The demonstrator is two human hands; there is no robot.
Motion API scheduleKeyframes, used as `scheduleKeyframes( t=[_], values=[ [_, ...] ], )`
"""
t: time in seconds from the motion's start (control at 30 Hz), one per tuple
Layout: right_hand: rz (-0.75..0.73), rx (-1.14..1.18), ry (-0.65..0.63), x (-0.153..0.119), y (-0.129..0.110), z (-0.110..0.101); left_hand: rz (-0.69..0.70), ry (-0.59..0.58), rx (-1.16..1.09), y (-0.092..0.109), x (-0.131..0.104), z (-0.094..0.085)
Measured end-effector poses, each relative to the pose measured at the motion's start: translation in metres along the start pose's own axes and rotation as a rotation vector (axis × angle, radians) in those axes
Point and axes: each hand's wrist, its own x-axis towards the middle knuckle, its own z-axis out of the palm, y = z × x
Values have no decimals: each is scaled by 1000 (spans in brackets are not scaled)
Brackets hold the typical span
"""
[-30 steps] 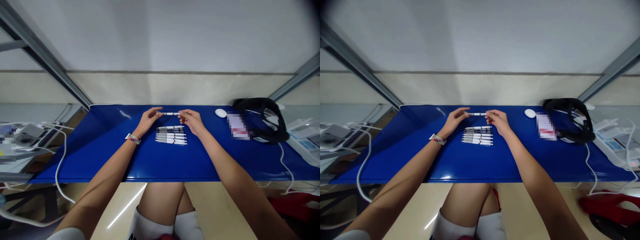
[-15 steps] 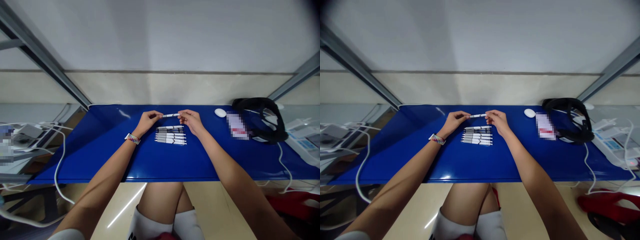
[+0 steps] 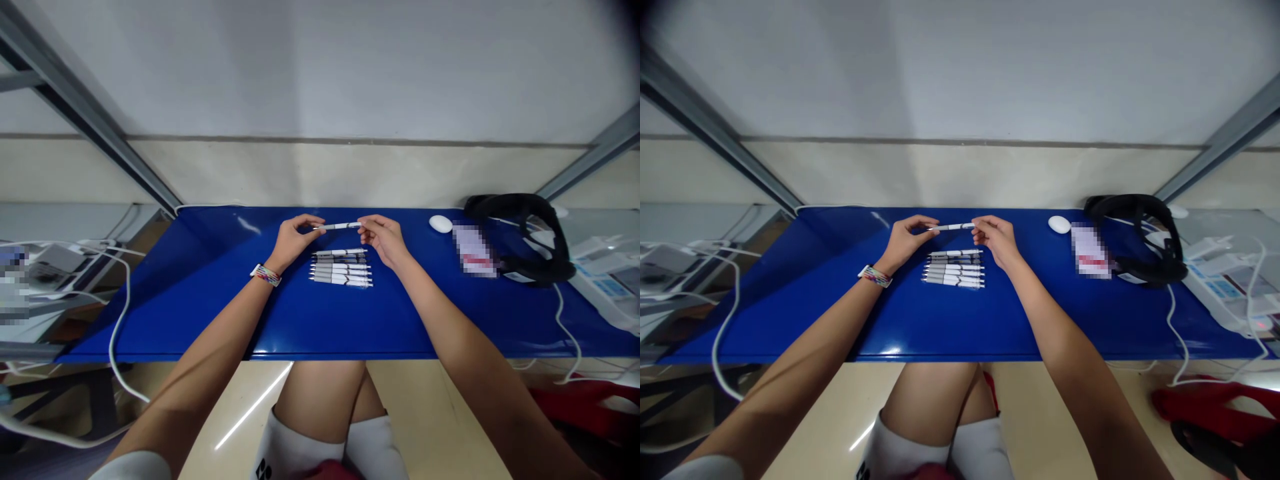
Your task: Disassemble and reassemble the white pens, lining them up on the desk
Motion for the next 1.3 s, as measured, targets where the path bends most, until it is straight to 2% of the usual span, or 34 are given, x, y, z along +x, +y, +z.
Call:
scheduleKeyframes(
  t=[0.17,0.33,0.43,0.63,1.13,1.3],
  values=[
    [-9,-1,-10,0,0,0,-68,-61,-57,-6,0,-1],
    [32,-10,0,-1,1,-1,-51,-40,-34,-10,2,-2],
    [72,78,-7,-1,1,1,-25,-30,-1,-8,1,-2],
    [267,353,-103,1,-5,-2,-40,-2,-66,-4,0,1],
    [338,499,-50,3,-5,-2,-86,55,-191,-9,4,4],
    [276,478,-87,4,-2,-5,-101,38,-209,-7,4,4]
  ],
)
